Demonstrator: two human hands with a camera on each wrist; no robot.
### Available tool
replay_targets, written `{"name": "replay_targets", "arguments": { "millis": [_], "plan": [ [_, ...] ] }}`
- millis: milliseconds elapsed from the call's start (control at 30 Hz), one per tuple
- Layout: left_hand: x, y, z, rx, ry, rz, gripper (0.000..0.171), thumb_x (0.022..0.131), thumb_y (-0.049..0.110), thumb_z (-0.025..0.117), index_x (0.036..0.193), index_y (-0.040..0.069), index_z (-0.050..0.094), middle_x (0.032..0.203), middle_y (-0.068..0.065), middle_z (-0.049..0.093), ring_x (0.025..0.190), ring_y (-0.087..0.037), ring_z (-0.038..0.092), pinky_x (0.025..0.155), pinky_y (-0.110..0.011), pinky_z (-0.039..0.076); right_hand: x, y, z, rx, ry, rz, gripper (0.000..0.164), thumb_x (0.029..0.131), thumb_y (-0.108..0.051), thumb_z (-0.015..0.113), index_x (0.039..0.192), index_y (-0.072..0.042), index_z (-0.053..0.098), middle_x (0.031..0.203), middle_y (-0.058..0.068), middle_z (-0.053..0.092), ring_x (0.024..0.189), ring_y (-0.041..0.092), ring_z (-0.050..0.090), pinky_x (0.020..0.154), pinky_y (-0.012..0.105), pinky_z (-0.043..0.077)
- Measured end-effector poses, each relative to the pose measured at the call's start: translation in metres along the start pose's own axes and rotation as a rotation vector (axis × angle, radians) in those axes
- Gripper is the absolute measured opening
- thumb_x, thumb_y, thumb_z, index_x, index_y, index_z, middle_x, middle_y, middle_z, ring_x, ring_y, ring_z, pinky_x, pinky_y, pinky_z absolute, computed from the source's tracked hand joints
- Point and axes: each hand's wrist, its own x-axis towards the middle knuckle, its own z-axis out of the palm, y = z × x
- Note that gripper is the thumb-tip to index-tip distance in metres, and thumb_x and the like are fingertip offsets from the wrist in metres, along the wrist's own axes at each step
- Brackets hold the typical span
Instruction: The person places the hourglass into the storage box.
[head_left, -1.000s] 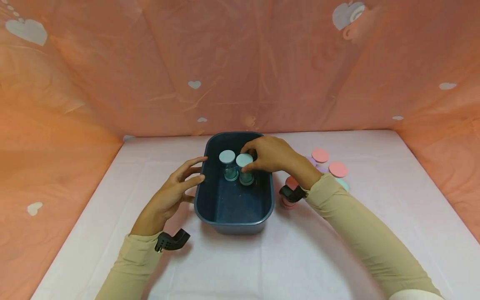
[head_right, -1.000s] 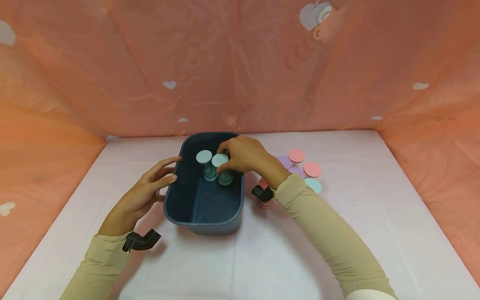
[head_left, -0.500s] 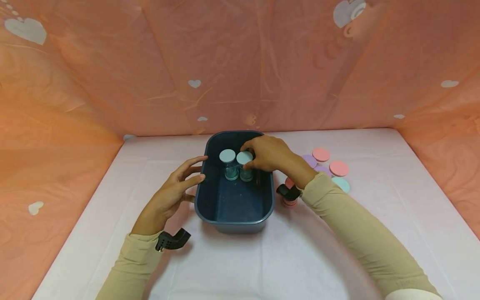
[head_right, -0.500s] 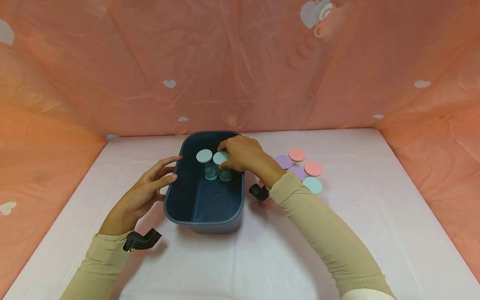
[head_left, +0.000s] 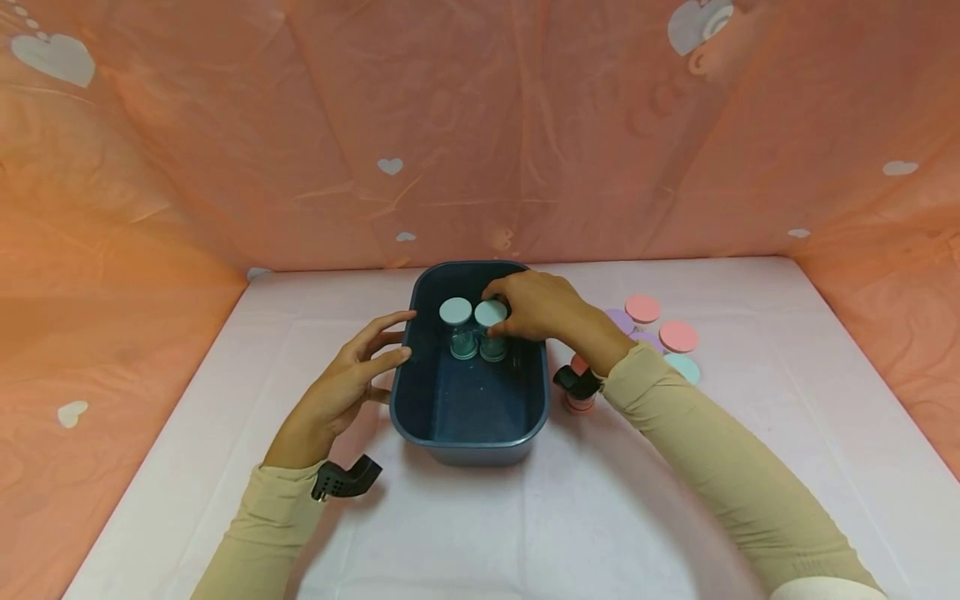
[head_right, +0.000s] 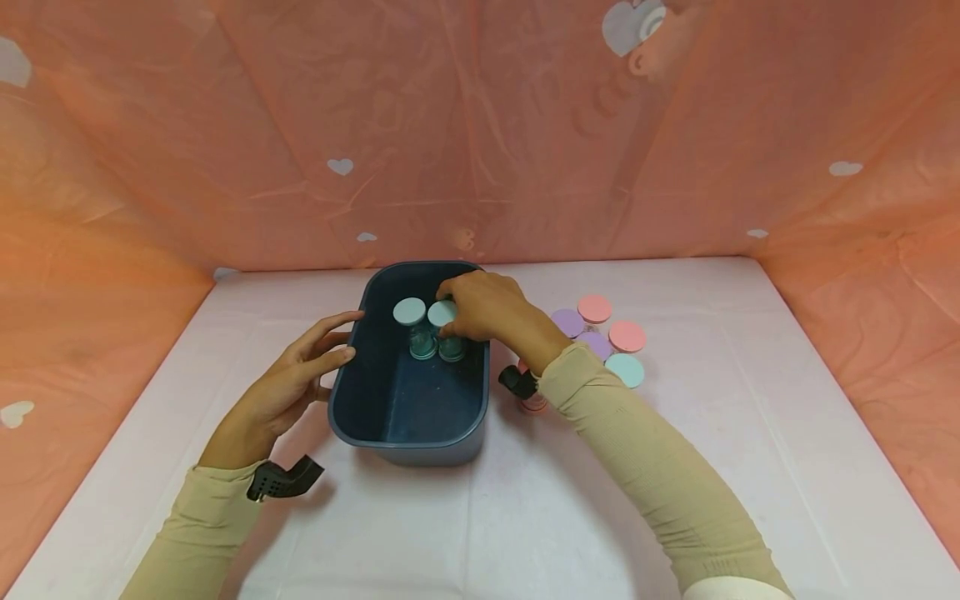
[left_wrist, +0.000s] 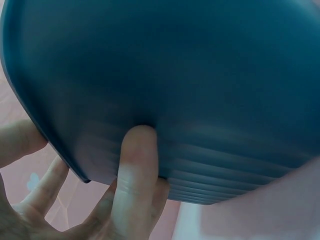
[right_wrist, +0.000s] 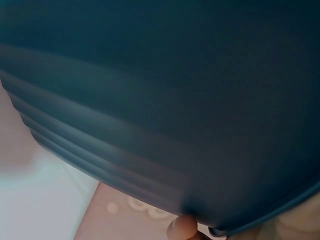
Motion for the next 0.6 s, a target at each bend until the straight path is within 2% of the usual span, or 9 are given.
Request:
{"name": "replay_targets", "arguments": {
  "millis": [167,333,467,600],
  "plan": [
    [0.001,0.0,0.001,0.0,-0.003,0.0,0.053,0.1,0.024,0.058,0.15,0.026,0.04,0.149,-0.012,0.038,0.131,-0.035,0.04,0.072,-0.042,0.051,-0.004,0.0,-0.003,-0.018,-0.006,0.001,0.055,0.084,-0.043,0.077,0.134,-0.024,0.062,0.123,0.001,0.064,0.108,0.021,0.06,0.088,0.042,0.05],
    [0.001,0.0,0.0,0.008,-0.007,-0.004,0.054,0.1,0.024,0.057,0.151,0.026,0.039,0.151,-0.013,0.036,0.132,-0.036,0.04,0.074,-0.043,0.051,-0.011,0.0,-0.009,-0.02,0.017,-0.035,0.054,0.087,-0.042,0.074,0.135,-0.021,0.061,0.123,0.003,0.065,0.113,0.02,0.06,0.096,0.043,0.049],
    [0.001,0.0,-0.001,0.009,-0.003,-0.006,0.054,0.1,0.025,0.057,0.151,0.025,0.038,0.151,-0.014,0.036,0.131,-0.036,0.04,0.074,-0.042,0.052,-0.02,0.0,-0.012,-0.041,0.067,-0.096,0.051,0.088,-0.041,0.074,0.132,-0.019,0.063,0.122,0.004,0.067,0.115,0.021,0.061,0.106,0.047,0.038],
    [0.0,0.0,-0.001,0.01,-0.004,-0.004,0.054,0.101,0.025,0.057,0.151,0.025,0.038,0.151,-0.014,0.036,0.131,-0.036,0.039,0.075,-0.042,0.052,-0.031,0.001,-0.011,-0.055,0.112,-0.138,0.049,0.088,-0.042,0.073,0.131,-0.02,0.065,0.125,0.003,0.067,0.12,0.022,0.058,0.106,0.051,0.029]
  ]
}}
